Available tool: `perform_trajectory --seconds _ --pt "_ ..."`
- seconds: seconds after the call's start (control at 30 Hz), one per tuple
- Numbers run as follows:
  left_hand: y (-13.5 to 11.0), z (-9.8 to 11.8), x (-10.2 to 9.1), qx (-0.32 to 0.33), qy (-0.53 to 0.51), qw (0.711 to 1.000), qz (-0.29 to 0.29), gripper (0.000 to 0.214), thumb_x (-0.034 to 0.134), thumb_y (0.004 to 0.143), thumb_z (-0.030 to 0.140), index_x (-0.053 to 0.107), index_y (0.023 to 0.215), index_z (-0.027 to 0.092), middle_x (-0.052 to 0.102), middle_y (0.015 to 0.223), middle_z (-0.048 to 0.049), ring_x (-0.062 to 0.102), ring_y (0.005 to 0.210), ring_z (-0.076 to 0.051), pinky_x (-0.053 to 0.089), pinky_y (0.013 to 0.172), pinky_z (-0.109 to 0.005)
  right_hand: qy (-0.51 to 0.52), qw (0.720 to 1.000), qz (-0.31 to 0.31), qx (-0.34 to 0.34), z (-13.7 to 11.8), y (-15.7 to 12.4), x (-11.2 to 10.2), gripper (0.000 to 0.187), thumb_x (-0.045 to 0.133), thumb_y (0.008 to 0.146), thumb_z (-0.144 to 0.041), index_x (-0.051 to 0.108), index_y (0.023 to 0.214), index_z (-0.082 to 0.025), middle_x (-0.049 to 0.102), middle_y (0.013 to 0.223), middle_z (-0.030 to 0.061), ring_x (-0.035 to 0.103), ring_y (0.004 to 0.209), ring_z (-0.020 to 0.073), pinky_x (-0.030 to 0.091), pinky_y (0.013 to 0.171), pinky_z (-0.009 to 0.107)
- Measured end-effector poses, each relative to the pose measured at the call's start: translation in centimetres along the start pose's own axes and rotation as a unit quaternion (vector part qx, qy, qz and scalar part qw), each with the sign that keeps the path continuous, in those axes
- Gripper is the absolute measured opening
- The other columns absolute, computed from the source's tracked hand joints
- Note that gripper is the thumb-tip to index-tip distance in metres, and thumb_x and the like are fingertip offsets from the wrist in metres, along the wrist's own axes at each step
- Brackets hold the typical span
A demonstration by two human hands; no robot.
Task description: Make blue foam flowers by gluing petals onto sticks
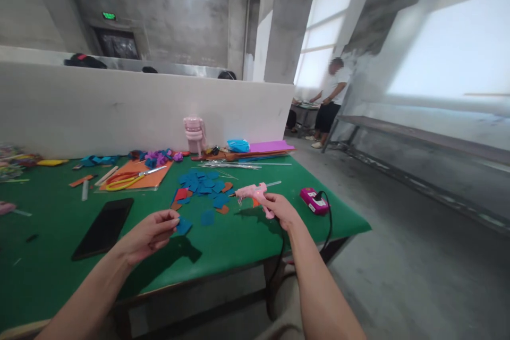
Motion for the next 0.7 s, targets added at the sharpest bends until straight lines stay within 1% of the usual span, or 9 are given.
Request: perform_trajectory --seconds 0.13,0.3,0.4,0.43,0.47,0.5,0.57,0.63,0.7 --pt "-0.1 0.0 0.4 -0.007 0.003 1.000 -0.009 0.026 0.068 0.064 0.030 0.048 0.071 0.015 0.047 0.051 0.0064 0.014 0.033 0.003 0.007 0.034 -0.016 -0.114 0.988 0.096 0.039 1.8 1.5 -1.5 0.038 0.059 0.062 -0.048 0.058 0.076 -0.013 0.054 0.054 -0.0012 0.044 0.045 0.0087 0.032 0.043 0.020" --pt "-0.1 0.1 0.2 0.003 0.017 1.000 -0.007 0.026 0.067 0.064 0.031 0.048 0.071 0.015 0.046 0.051 0.0065 0.015 0.033 0.002 0.008 0.034 -0.016 -0.206 0.967 0.138 0.059 2.4 1.9 -2.0 0.033 0.057 0.065 -0.048 0.057 0.060 -0.016 0.052 0.045 0.0007 0.051 0.051 0.0143 0.033 0.050 0.023" --pt "-0.2 0.3 0.2 0.015 0.050 0.999 0.003 0.025 0.067 0.063 0.032 0.050 0.071 0.015 0.044 0.051 0.0073 0.016 0.034 0.001 0.010 0.034 -0.016 -0.251 0.951 0.177 0.035 0.4 0.8 -1.5 0.031 0.057 0.066 -0.045 0.061 0.071 -0.015 0.061 0.064 0.0075 0.055 0.068 0.0194 0.035 0.060 0.026" --pt "-0.3 0.4 0.3 0.021 0.074 0.997 0.006 0.025 0.066 0.063 0.033 0.051 0.071 0.015 0.044 0.052 0.0068 0.017 0.034 0.001 0.011 0.034 -0.016 -0.270 0.939 0.212 -0.002 -1.0 0.1 -1.0 0.031 0.058 0.066 -0.043 0.061 0.078 -0.015 0.062 0.075 0.0096 0.055 0.075 0.0207 0.036 0.064 0.027" --pt "-0.3 0.6 0.5 0.027 0.103 0.994 0.008 0.025 0.066 0.063 0.034 0.052 0.071 0.015 0.046 0.053 0.0060 0.019 0.035 0.000 0.011 0.034 -0.017 -0.265 0.940 0.208 -0.048 -2.4 -0.6 0.3 0.031 0.056 0.069 -0.043 0.062 0.082 -0.015 0.063 0.082 0.0100 0.054 0.079 0.0209 0.037 0.067 0.028" --pt "-0.4 0.7 0.7 0.033 0.136 0.990 0.009 0.025 0.065 0.063 0.035 0.053 0.071 0.014 0.047 0.054 0.0050 0.021 0.035 0.000 0.012 0.034 -0.017 -0.231 0.954 0.164 -0.097 -3.7 -1.3 2.2 0.031 0.051 0.073 -0.043 0.062 0.084 -0.016 0.063 0.086 0.0084 0.054 0.081 0.0198 0.038 0.070 0.028" --pt "-0.6 1.0 1.1 0.041 0.196 0.980 0.010 0.025 0.063 0.064 0.037 0.055 0.070 0.014 0.050 0.056 0.0036 0.024 0.037 -0.002 0.013 0.035 -0.018 -0.127 0.979 0.002 -0.161 -5.7 -2.8 7.2 0.034 0.043 0.079 -0.043 0.063 0.088 -0.018 0.064 0.088 0.0047 0.055 0.081 0.0170 0.039 0.070 0.026" --pt "-0.6 1.2 1.5 0.046 0.236 0.971 0.016 0.024 0.061 0.064 0.036 0.056 0.070 0.014 0.049 0.055 0.0041 0.025 0.038 -0.003 0.014 0.036 -0.018 -0.079 0.972 -0.144 -0.166 -6.8 -4.5 11.8 0.033 0.046 0.077 -0.043 0.065 0.091 -0.019 0.065 0.086 0.0028 0.056 0.076 0.0159 0.040 0.066 0.024" --pt "-0.4 1.3 1.6 0.054 0.263 0.963 0.027 0.021 0.061 0.064 0.034 0.057 0.068 0.014 0.046 0.051 0.0052 0.027 0.039 -0.004 0.017 0.037 -0.019 -0.088 0.969 -0.154 -0.169 -7.4 -5.4 14.0 0.028 0.051 0.074 -0.039 0.067 0.084 -0.019 0.066 0.079 0.0014 0.056 0.072 0.0146 0.039 0.064 0.023"
Point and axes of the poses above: each hand's wrist, its own y-axis towards the middle knuckle, its own x-axis out of the palm, z = x × y, the point moved 6 cm from there along y, towards the middle knuckle
